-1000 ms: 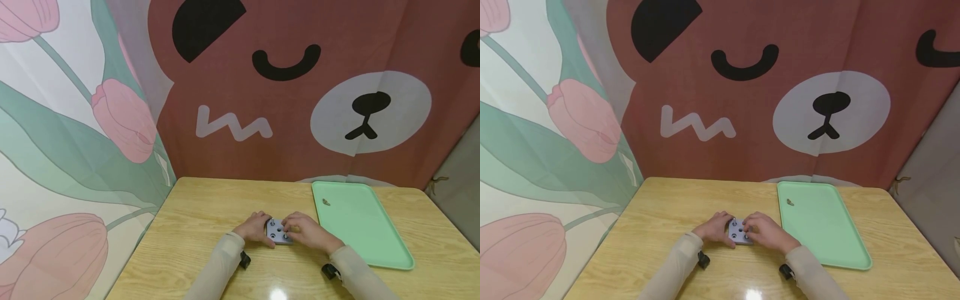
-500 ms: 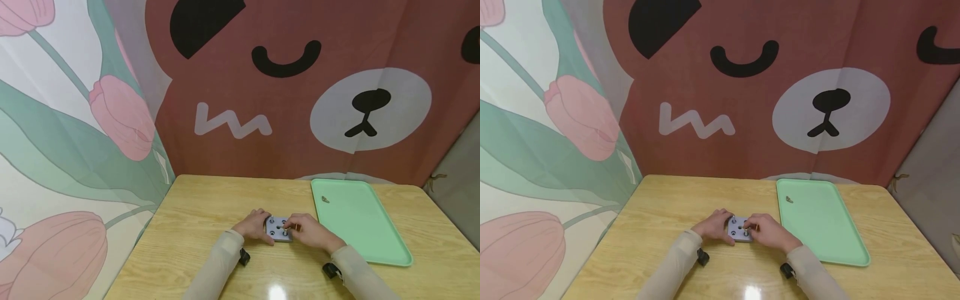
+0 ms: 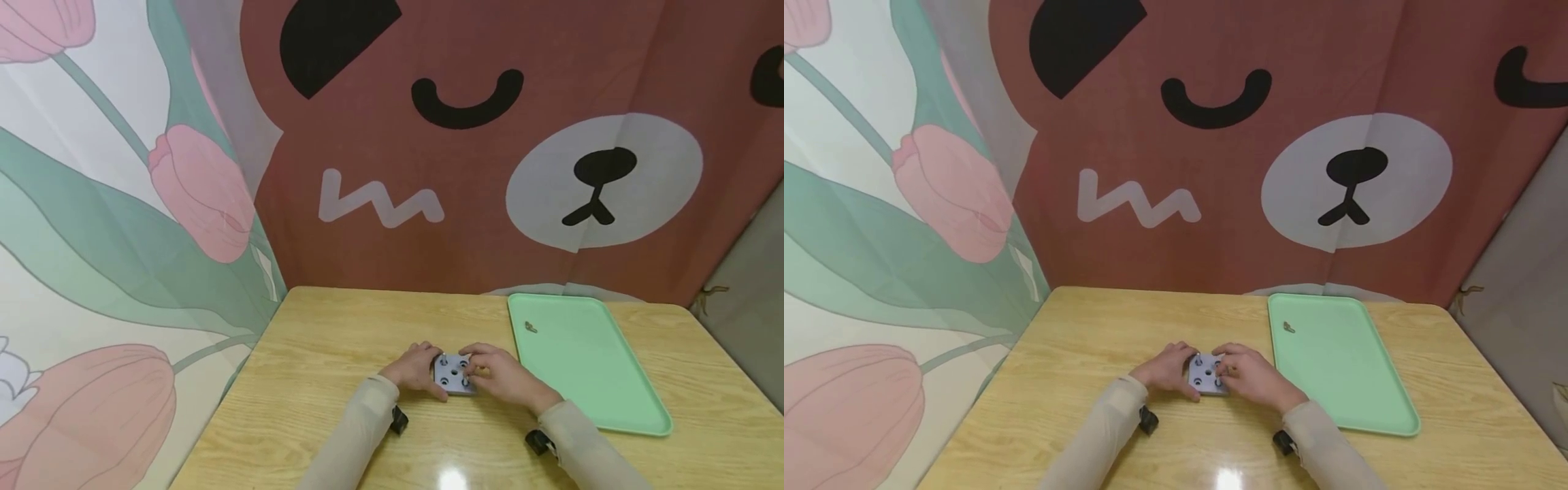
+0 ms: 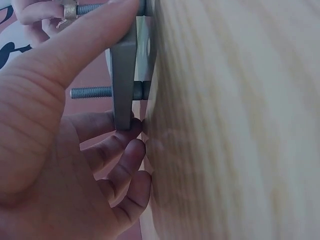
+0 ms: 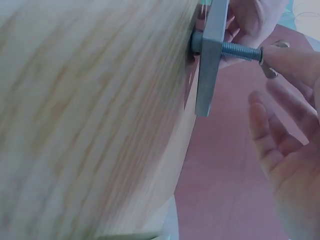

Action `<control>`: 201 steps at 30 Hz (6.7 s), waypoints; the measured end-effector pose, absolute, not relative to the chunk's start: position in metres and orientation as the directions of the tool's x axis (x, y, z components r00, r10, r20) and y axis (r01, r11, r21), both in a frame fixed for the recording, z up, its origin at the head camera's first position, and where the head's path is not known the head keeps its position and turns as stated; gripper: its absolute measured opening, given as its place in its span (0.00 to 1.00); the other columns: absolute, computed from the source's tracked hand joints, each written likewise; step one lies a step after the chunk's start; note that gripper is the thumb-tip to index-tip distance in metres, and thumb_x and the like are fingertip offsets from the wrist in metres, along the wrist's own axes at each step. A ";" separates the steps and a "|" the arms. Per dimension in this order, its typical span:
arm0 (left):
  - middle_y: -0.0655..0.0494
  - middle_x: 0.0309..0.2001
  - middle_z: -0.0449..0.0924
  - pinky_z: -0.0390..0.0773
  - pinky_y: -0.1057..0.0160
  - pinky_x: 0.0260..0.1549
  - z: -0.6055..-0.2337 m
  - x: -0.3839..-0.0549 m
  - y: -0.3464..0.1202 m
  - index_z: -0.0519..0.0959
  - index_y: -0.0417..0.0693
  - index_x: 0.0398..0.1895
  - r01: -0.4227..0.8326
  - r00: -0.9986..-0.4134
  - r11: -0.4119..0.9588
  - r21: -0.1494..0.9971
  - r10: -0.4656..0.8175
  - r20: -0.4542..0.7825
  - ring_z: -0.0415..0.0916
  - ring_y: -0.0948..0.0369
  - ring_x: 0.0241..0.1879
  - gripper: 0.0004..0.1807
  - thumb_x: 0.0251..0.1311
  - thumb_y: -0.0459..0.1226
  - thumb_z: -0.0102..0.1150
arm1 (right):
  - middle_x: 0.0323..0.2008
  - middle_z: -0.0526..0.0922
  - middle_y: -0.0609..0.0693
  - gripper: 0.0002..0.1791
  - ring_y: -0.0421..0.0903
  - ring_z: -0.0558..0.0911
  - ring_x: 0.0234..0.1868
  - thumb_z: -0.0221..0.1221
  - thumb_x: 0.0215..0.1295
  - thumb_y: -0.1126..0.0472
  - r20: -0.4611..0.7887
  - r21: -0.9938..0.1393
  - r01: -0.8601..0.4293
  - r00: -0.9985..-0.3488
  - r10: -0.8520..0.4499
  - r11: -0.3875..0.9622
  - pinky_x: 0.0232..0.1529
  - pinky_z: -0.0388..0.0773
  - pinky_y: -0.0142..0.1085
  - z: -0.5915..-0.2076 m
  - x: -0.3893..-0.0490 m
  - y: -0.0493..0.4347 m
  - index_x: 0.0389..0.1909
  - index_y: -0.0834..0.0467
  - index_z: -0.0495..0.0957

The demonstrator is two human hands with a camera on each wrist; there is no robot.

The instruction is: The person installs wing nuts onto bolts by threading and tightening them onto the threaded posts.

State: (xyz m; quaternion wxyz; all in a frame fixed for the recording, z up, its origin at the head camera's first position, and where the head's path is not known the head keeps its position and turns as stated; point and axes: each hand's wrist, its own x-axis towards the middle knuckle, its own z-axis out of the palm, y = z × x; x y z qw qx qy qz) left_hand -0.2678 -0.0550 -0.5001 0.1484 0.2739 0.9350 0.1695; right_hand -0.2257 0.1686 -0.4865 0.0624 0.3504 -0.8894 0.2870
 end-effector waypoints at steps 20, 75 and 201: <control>0.60 0.54 0.67 0.67 0.68 0.41 -0.499 -0.268 -0.055 0.68 0.51 0.64 0.459 -0.810 0.786 0.414 0.562 -0.167 0.61 0.64 0.45 0.49 0.36 0.59 0.74 | 0.35 0.81 0.40 0.09 0.38 0.79 0.38 0.61 0.58 0.69 0.283 -0.558 -0.630 -0.756 -0.590 0.540 0.37 0.76 0.35 -0.489 -0.228 0.173 0.34 0.52 0.84; 0.60 0.54 0.68 0.67 0.67 0.42 -0.501 -0.266 -0.056 0.68 0.50 0.64 0.447 -0.813 0.787 0.425 0.555 -0.174 0.62 0.64 0.45 0.48 0.38 0.58 0.74 | 0.32 0.79 0.41 0.07 0.37 0.76 0.32 0.60 0.62 0.67 0.212 -0.686 -0.537 -0.793 -0.571 0.491 0.31 0.73 0.34 -0.504 -0.229 0.173 0.36 0.51 0.80; 0.60 0.54 0.68 0.67 0.68 0.43 -0.503 -0.267 -0.055 0.68 0.50 0.64 0.444 -0.821 0.790 0.424 0.548 -0.161 0.62 0.64 0.46 0.49 0.37 0.59 0.74 | 0.31 0.76 0.51 0.09 0.44 0.75 0.29 0.60 0.65 0.61 0.040 -0.852 -0.263 -0.895 -0.444 0.453 0.27 0.71 0.33 -0.502 -0.226 0.164 0.42 0.61 0.74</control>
